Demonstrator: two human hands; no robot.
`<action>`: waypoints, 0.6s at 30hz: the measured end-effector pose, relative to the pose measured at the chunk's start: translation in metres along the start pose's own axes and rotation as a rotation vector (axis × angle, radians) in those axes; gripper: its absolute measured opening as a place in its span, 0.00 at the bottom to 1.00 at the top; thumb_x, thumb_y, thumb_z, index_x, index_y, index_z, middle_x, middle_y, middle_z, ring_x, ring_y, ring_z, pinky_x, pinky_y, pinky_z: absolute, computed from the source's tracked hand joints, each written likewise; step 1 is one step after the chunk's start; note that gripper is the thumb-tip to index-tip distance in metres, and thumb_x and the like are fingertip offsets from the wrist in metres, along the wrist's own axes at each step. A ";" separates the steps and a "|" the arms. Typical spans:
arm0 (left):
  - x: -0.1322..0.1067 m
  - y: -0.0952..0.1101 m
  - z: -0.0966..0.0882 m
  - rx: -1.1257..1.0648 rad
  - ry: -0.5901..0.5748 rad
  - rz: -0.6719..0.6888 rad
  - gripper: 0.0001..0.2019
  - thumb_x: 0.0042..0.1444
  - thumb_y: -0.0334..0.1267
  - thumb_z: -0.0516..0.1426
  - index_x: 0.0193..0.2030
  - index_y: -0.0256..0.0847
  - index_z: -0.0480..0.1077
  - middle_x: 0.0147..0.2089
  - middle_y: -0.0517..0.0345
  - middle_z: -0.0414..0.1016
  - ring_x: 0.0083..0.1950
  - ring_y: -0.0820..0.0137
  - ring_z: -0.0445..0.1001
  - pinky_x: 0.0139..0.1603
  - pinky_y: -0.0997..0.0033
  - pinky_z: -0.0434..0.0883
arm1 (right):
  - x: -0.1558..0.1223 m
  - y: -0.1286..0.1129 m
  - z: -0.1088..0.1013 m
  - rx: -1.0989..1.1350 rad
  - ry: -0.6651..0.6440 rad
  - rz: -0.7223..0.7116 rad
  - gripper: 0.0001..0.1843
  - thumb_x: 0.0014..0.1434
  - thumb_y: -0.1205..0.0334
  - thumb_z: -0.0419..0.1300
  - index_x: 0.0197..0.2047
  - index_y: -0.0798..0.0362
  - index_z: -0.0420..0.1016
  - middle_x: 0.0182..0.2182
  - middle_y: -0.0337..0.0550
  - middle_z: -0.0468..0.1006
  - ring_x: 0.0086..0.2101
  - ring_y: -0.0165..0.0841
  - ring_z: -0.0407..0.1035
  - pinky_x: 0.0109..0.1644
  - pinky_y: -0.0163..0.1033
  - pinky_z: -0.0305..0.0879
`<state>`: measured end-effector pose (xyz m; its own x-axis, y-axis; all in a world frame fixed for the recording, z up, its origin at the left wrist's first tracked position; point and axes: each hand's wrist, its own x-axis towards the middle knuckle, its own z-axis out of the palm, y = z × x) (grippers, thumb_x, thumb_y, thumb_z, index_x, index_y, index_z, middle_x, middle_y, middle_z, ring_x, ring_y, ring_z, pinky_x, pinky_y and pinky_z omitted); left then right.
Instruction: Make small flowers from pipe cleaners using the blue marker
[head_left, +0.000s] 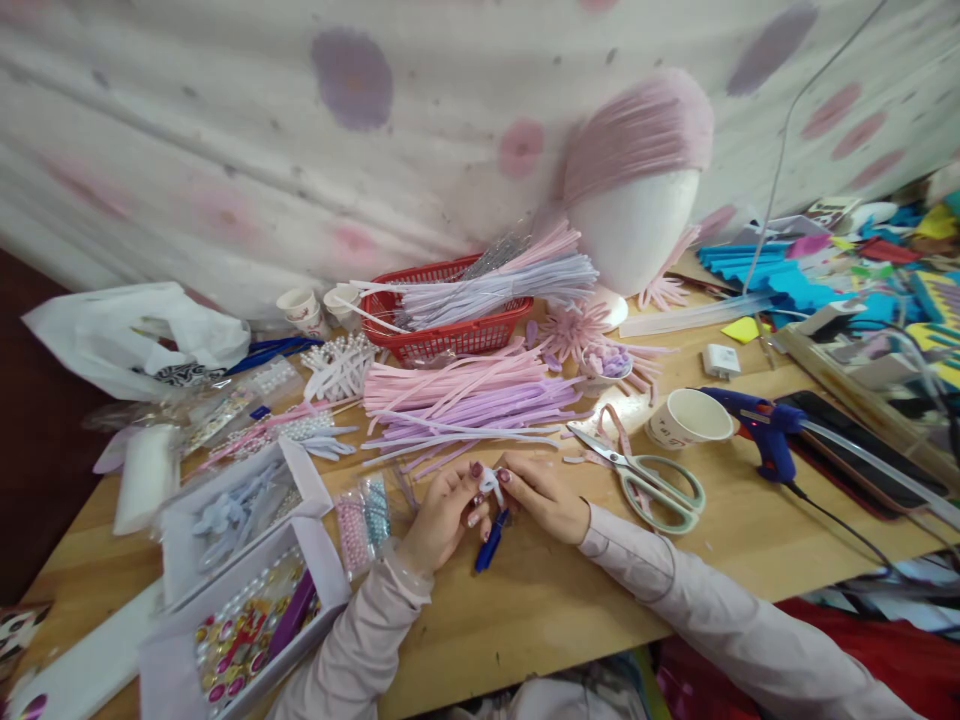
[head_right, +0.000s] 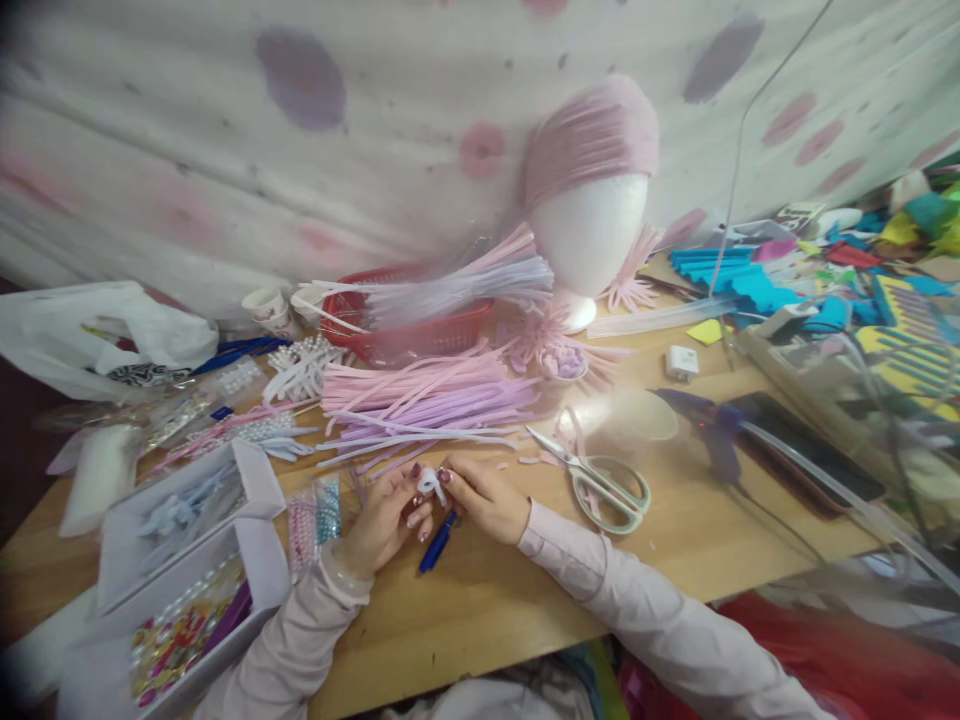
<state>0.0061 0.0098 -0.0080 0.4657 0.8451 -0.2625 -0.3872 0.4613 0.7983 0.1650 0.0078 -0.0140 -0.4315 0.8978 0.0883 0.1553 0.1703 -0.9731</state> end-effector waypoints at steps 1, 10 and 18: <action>0.000 -0.001 0.000 0.014 0.007 0.016 0.21 0.48 0.53 0.62 0.27 0.36 0.64 0.21 0.68 0.58 0.16 0.83 0.51 0.15 0.81 0.61 | -0.001 0.000 0.002 0.085 0.013 0.032 0.25 0.64 0.40 0.44 0.28 0.52 0.61 0.19 0.35 0.65 0.21 0.28 0.62 0.28 0.34 0.60; 0.002 -0.011 -0.002 0.177 0.013 0.078 0.21 0.55 0.55 0.55 0.28 0.36 0.65 0.20 0.63 0.64 0.18 0.79 0.60 0.20 0.78 0.61 | -0.004 0.004 0.016 0.242 0.146 0.074 0.21 0.63 0.41 0.47 0.31 0.50 0.59 0.17 0.31 0.65 0.18 0.27 0.63 0.23 0.33 0.60; -0.003 -0.001 0.002 0.438 0.048 0.118 0.12 0.46 0.40 0.64 0.27 0.36 0.66 0.25 0.61 0.68 0.25 0.76 0.65 0.26 0.77 0.64 | -0.004 0.000 0.007 -0.021 0.198 -0.037 0.21 0.65 0.46 0.47 0.27 0.52 0.62 0.18 0.35 0.65 0.20 0.27 0.60 0.25 0.33 0.59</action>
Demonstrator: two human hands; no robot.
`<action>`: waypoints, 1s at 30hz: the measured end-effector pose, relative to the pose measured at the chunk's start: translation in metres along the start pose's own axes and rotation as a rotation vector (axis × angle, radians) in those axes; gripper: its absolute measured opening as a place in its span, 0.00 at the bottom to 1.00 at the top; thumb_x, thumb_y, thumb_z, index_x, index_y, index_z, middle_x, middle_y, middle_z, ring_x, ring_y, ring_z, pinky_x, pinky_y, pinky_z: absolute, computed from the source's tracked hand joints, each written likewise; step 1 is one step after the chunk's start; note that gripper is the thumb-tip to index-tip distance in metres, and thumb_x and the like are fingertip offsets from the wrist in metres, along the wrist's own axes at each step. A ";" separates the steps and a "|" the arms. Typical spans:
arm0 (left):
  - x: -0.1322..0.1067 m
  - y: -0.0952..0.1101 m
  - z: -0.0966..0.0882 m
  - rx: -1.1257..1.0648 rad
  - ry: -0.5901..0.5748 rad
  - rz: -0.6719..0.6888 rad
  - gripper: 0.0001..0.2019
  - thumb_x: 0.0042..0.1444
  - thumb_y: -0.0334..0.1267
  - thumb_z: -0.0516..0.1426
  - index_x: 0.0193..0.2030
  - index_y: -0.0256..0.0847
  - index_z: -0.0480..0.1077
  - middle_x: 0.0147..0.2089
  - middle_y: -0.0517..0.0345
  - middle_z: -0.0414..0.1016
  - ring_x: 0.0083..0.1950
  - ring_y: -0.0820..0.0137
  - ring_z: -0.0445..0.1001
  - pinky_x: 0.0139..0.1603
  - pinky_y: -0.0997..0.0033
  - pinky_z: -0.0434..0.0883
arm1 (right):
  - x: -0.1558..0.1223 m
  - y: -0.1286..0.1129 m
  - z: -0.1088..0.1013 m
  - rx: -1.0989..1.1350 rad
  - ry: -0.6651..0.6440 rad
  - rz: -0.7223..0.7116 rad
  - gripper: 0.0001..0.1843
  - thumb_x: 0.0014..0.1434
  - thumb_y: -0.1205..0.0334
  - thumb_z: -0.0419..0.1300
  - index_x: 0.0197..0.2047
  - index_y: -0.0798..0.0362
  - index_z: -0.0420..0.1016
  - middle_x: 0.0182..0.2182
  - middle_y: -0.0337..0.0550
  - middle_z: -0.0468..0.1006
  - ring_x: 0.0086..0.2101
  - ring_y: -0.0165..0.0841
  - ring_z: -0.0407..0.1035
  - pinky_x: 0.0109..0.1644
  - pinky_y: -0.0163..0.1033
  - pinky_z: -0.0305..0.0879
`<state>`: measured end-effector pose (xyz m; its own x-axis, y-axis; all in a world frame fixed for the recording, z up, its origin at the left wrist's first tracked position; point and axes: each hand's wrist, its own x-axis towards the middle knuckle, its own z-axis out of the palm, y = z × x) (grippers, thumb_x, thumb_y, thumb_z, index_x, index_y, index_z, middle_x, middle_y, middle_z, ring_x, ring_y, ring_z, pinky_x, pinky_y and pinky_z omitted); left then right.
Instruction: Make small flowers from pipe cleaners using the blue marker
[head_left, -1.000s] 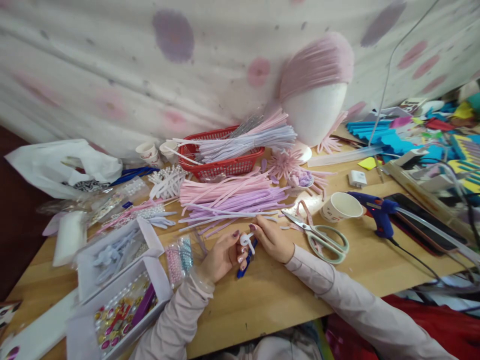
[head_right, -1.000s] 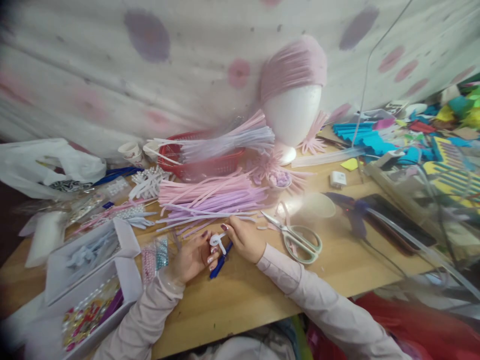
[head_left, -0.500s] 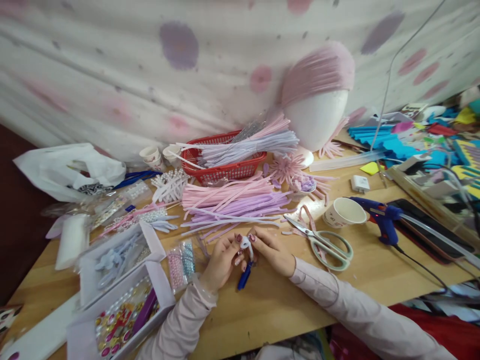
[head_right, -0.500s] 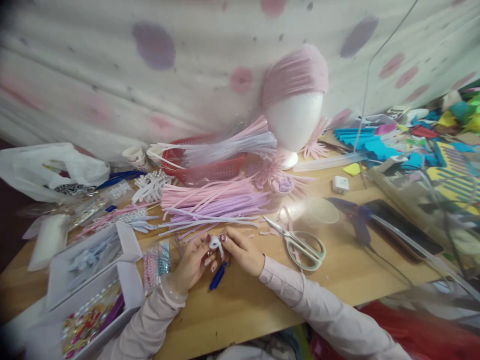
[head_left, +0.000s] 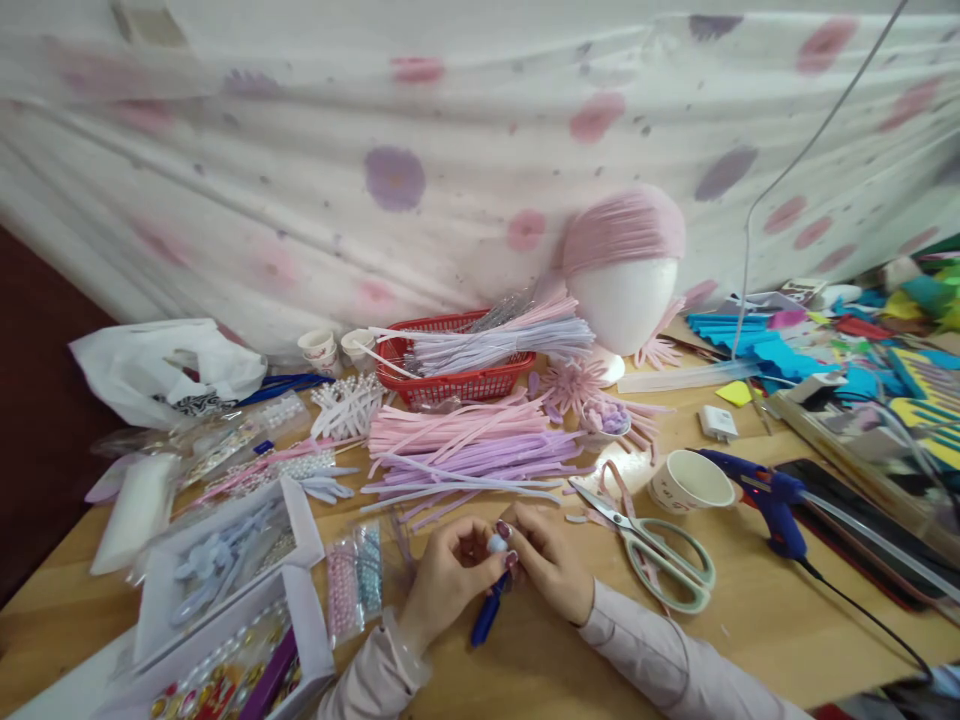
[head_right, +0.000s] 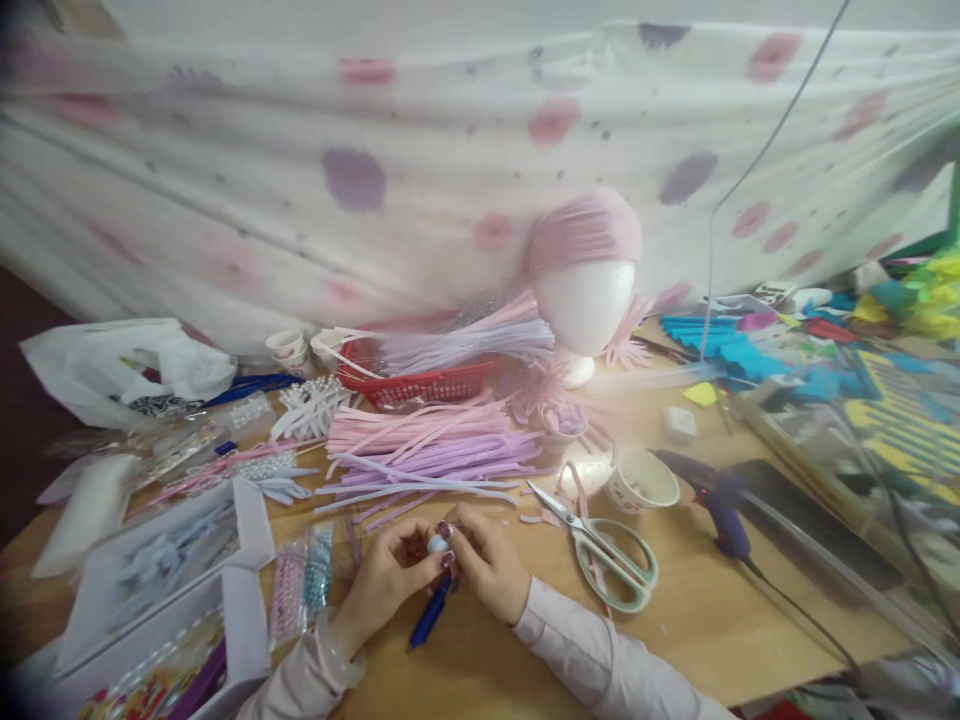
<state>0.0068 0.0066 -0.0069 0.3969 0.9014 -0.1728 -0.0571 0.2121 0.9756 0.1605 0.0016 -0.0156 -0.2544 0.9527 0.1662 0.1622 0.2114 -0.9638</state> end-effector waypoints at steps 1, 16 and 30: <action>0.000 0.001 0.000 0.043 0.012 0.026 0.10 0.47 0.38 0.63 0.26 0.36 0.66 0.25 0.61 0.68 0.26 0.76 0.65 0.27 0.77 0.64 | 0.000 0.000 -0.001 -0.035 0.005 -0.013 0.21 0.65 0.47 0.47 0.27 0.52 0.63 0.18 0.36 0.66 0.21 0.28 0.61 0.26 0.33 0.60; 0.000 0.003 -0.001 -0.073 -0.092 0.017 0.15 0.50 0.45 0.62 0.27 0.36 0.64 0.25 0.60 0.67 0.27 0.75 0.64 0.30 0.75 0.63 | 0.001 0.002 -0.004 0.130 0.032 0.070 0.22 0.63 0.47 0.51 0.23 0.53 0.63 0.13 0.34 0.66 0.15 0.26 0.60 0.20 0.32 0.55; 0.002 -0.007 0.003 0.063 -0.020 0.057 0.16 0.46 0.45 0.65 0.25 0.36 0.65 0.24 0.64 0.59 0.28 0.75 0.59 0.30 0.75 0.58 | 0.004 0.014 0.002 0.266 -0.089 0.312 0.32 0.57 0.34 0.50 0.18 0.55 0.63 0.09 0.33 0.60 0.12 0.23 0.53 0.16 0.30 0.46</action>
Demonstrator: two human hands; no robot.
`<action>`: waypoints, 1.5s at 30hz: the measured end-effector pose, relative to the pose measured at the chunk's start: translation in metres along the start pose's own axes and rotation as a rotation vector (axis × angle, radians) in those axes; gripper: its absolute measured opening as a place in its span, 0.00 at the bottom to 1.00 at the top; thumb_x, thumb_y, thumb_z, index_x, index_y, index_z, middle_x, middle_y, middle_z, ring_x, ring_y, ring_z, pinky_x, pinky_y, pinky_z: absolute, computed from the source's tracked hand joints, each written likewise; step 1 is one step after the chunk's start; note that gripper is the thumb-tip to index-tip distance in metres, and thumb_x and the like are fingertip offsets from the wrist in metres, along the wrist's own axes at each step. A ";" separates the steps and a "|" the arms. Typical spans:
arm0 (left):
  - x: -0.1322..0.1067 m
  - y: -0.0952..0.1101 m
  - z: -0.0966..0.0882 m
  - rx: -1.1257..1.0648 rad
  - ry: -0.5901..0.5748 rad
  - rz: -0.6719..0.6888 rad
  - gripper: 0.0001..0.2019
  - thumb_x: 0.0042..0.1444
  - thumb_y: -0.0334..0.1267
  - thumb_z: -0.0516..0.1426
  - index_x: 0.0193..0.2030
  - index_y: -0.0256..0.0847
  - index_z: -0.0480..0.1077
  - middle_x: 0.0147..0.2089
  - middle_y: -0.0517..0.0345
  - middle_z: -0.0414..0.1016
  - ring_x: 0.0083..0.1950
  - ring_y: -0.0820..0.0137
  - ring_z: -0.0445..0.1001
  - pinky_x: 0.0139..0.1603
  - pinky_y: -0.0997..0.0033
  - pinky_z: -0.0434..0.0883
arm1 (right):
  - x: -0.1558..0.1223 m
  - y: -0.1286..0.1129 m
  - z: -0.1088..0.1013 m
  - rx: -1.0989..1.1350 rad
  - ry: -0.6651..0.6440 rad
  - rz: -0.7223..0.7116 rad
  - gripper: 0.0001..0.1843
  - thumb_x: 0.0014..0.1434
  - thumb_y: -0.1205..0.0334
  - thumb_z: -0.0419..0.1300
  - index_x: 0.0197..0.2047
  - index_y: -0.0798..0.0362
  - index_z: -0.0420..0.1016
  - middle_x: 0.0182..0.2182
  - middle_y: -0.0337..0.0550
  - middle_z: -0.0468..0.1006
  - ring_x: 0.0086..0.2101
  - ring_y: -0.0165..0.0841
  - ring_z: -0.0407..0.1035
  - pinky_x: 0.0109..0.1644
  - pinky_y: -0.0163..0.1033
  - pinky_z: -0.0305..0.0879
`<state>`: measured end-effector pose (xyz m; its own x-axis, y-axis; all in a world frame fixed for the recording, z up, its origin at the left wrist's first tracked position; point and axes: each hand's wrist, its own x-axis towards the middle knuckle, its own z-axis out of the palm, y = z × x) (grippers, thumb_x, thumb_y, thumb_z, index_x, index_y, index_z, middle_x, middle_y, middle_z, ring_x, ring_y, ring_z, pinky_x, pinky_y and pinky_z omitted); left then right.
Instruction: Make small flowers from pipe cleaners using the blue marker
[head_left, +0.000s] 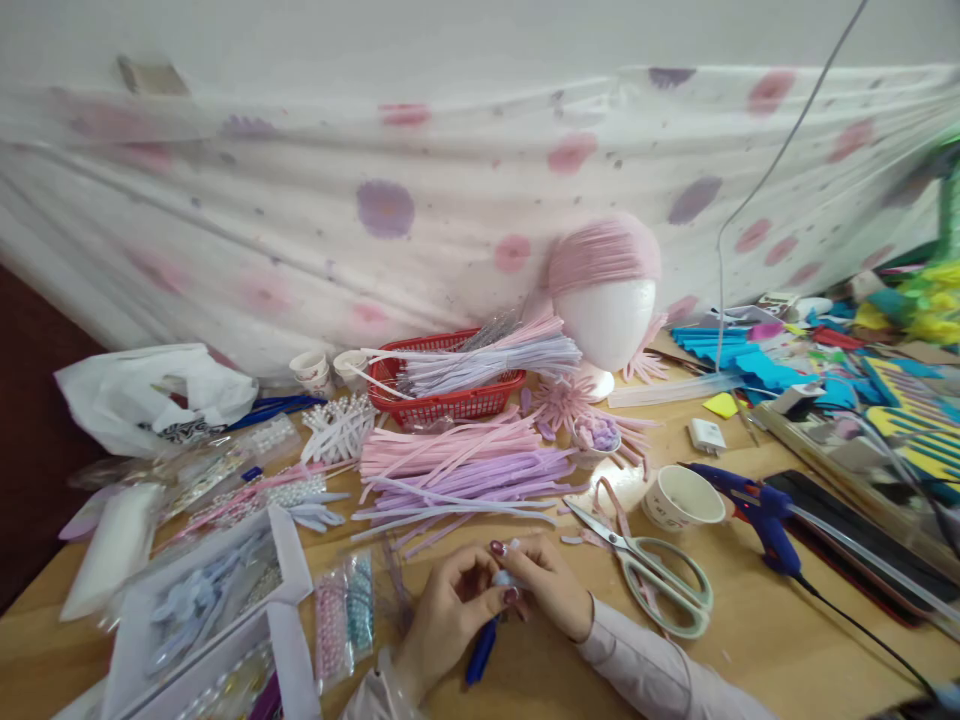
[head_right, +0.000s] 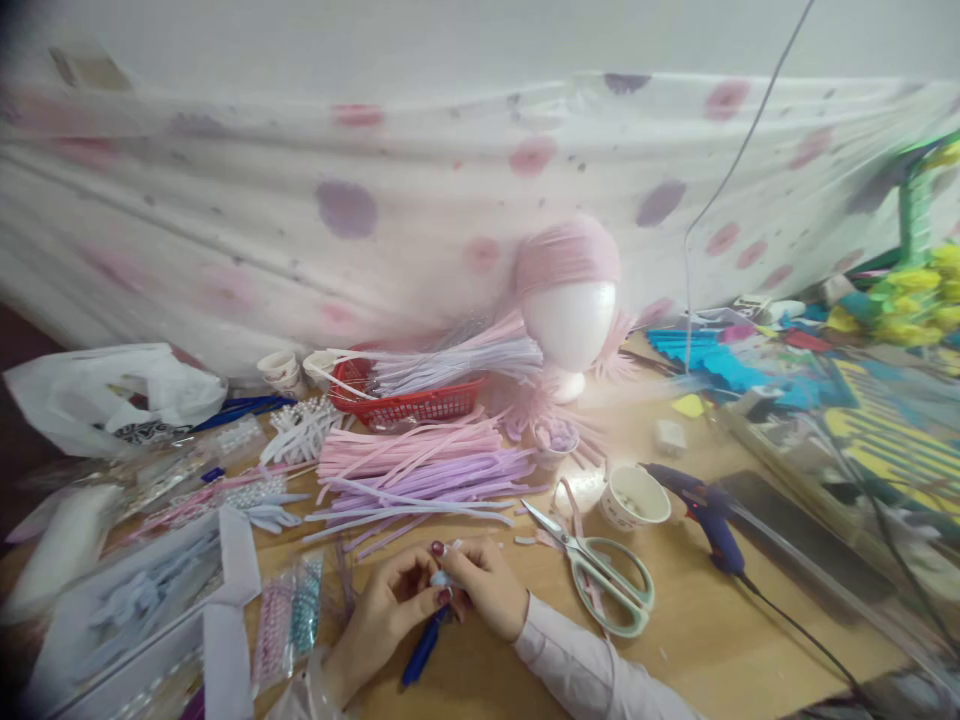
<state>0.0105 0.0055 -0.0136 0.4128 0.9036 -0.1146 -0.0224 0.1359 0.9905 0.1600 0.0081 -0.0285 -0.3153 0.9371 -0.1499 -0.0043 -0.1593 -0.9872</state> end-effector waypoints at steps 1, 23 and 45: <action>0.000 0.000 0.000 0.011 -0.008 -0.008 0.16 0.46 0.45 0.65 0.25 0.36 0.65 0.23 0.65 0.59 0.27 0.75 0.57 0.29 0.76 0.57 | 0.000 0.001 0.000 -0.011 -0.015 0.004 0.33 0.57 0.34 0.48 0.17 0.55 0.62 0.09 0.33 0.60 0.12 0.23 0.53 0.17 0.30 0.46; 0.001 -0.005 0.003 -0.217 -0.130 -0.048 0.18 0.58 0.53 0.53 0.31 0.38 0.61 0.26 0.61 0.64 0.28 0.74 0.64 0.33 0.73 0.65 | -0.001 -0.011 -0.002 -0.360 0.030 -0.295 0.34 0.68 0.50 0.39 0.16 0.54 0.65 0.14 0.38 0.68 0.19 0.26 0.62 0.29 0.32 0.58; 0.001 0.004 0.001 0.166 0.058 0.065 0.11 0.45 0.39 0.65 0.26 0.36 0.68 0.27 0.59 0.70 0.30 0.73 0.67 0.32 0.75 0.66 | 0.000 -0.003 -0.006 -0.104 0.060 -0.134 0.30 0.60 0.40 0.49 0.18 0.54 0.60 0.14 0.32 0.56 0.18 0.24 0.50 0.22 0.32 0.48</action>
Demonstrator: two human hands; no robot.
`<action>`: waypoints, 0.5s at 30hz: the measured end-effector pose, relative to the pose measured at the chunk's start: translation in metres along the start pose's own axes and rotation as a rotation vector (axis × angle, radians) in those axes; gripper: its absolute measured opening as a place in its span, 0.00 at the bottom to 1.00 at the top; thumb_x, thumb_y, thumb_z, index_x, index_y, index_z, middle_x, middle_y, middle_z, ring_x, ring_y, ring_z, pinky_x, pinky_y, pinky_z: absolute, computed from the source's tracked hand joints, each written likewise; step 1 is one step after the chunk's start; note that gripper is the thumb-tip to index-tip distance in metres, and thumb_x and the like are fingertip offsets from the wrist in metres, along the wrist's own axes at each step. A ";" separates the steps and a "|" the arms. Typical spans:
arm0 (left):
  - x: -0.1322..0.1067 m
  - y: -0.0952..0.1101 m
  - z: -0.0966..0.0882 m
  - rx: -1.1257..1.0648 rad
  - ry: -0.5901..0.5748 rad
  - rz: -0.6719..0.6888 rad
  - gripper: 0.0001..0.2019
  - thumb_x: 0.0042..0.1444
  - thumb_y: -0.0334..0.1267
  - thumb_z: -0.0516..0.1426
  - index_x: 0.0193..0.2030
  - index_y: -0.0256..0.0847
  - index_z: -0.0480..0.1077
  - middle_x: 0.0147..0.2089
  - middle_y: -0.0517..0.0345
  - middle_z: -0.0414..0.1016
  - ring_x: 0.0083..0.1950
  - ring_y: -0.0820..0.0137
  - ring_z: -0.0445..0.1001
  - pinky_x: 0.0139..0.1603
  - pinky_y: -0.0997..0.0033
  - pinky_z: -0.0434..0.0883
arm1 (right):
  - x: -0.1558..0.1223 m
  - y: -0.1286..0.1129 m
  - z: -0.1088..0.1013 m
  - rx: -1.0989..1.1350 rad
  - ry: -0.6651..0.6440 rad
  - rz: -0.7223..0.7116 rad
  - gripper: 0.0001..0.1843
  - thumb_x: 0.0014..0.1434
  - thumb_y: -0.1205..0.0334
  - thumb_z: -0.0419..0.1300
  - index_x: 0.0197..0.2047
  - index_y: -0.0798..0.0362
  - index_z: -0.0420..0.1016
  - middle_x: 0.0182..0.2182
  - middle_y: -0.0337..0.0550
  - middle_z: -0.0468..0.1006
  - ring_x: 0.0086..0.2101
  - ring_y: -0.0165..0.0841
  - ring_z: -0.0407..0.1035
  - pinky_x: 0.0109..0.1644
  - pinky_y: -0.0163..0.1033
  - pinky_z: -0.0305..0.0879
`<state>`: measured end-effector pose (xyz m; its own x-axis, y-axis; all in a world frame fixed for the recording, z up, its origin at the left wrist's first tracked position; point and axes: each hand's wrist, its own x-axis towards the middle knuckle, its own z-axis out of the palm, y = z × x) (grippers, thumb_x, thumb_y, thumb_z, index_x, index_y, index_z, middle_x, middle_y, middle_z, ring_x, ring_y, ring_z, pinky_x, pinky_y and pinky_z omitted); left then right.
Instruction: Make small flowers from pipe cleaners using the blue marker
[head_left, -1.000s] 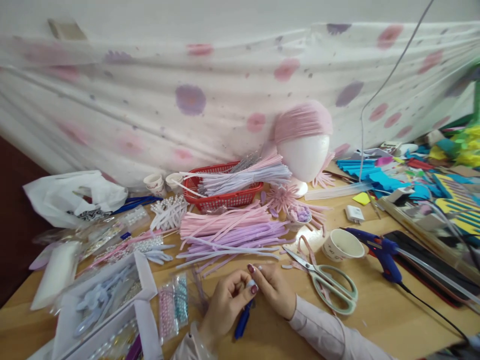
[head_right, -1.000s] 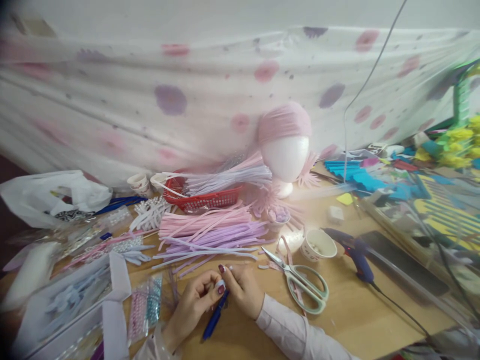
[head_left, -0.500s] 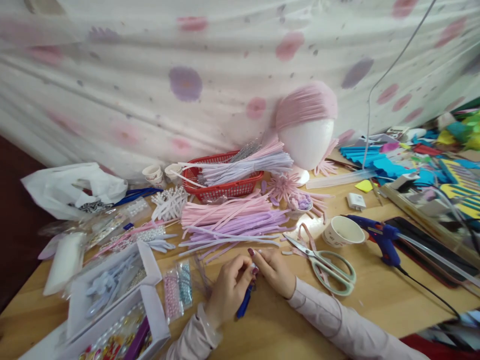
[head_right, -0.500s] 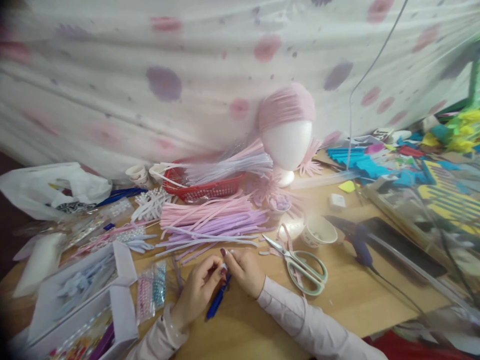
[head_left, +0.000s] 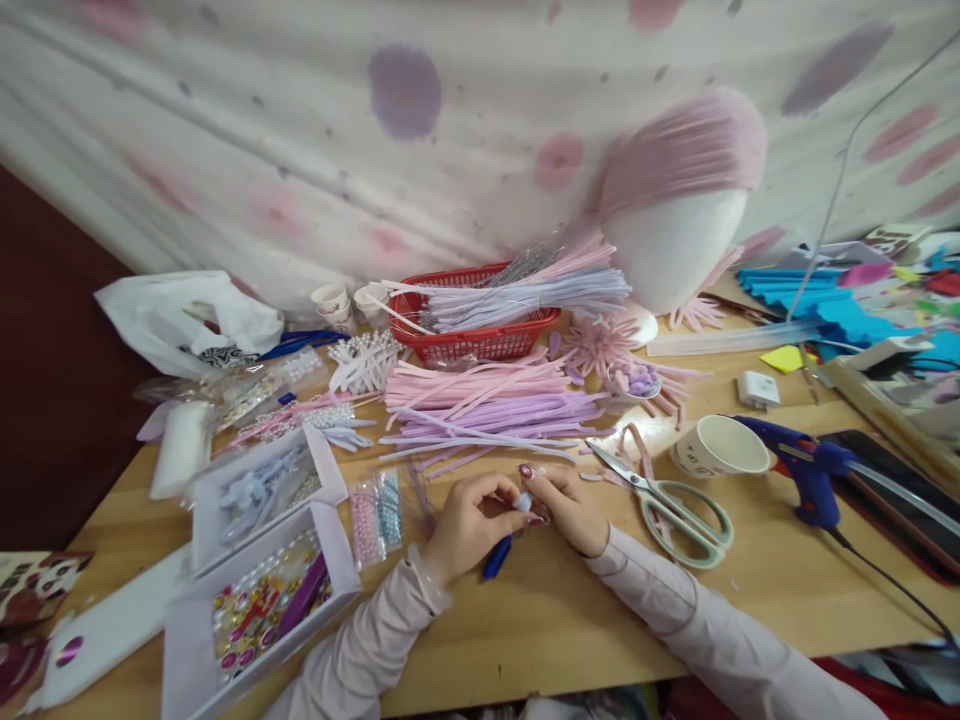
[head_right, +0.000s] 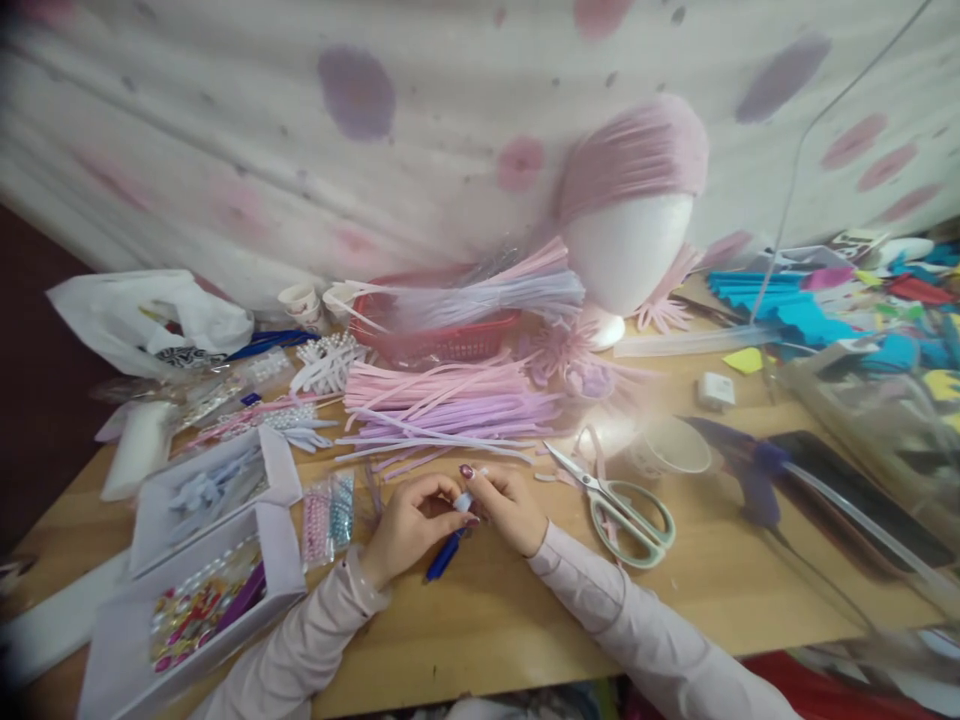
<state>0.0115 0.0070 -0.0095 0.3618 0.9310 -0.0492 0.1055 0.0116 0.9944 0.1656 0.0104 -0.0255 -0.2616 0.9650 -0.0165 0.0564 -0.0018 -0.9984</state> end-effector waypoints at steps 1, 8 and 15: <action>0.000 0.000 -0.001 0.013 -0.005 0.002 0.12 0.46 0.41 0.65 0.25 0.36 0.68 0.26 0.58 0.70 0.29 0.73 0.67 0.31 0.75 0.65 | 0.000 -0.001 0.000 -0.004 -0.010 0.001 0.30 0.60 0.39 0.50 0.17 0.54 0.61 0.14 0.32 0.56 0.18 0.24 0.50 0.22 0.32 0.48; 0.000 0.009 -0.004 0.057 -0.033 0.082 0.13 0.53 0.45 0.60 0.27 0.37 0.69 0.26 0.59 0.68 0.30 0.72 0.66 0.32 0.75 0.64 | -0.002 -0.004 0.004 -0.131 0.081 -0.071 0.30 0.62 0.42 0.48 0.16 0.53 0.57 0.12 0.33 0.57 0.16 0.24 0.49 0.21 0.33 0.47; 0.006 0.001 -0.007 -0.281 -0.042 -0.022 0.12 0.51 0.44 0.62 0.29 0.36 0.68 0.31 0.58 0.66 0.35 0.71 0.66 0.38 0.72 0.66 | 0.000 -0.008 -0.007 -0.310 0.104 -0.194 0.22 0.66 0.49 0.45 0.27 0.54 0.65 0.21 0.38 0.66 0.22 0.28 0.60 0.27 0.34 0.59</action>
<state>0.0072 0.0147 -0.0082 0.4011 0.9135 -0.0687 -0.1448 0.1373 0.9799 0.1718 0.0125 -0.0172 -0.1974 0.9612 0.1925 0.3089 0.2473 -0.9184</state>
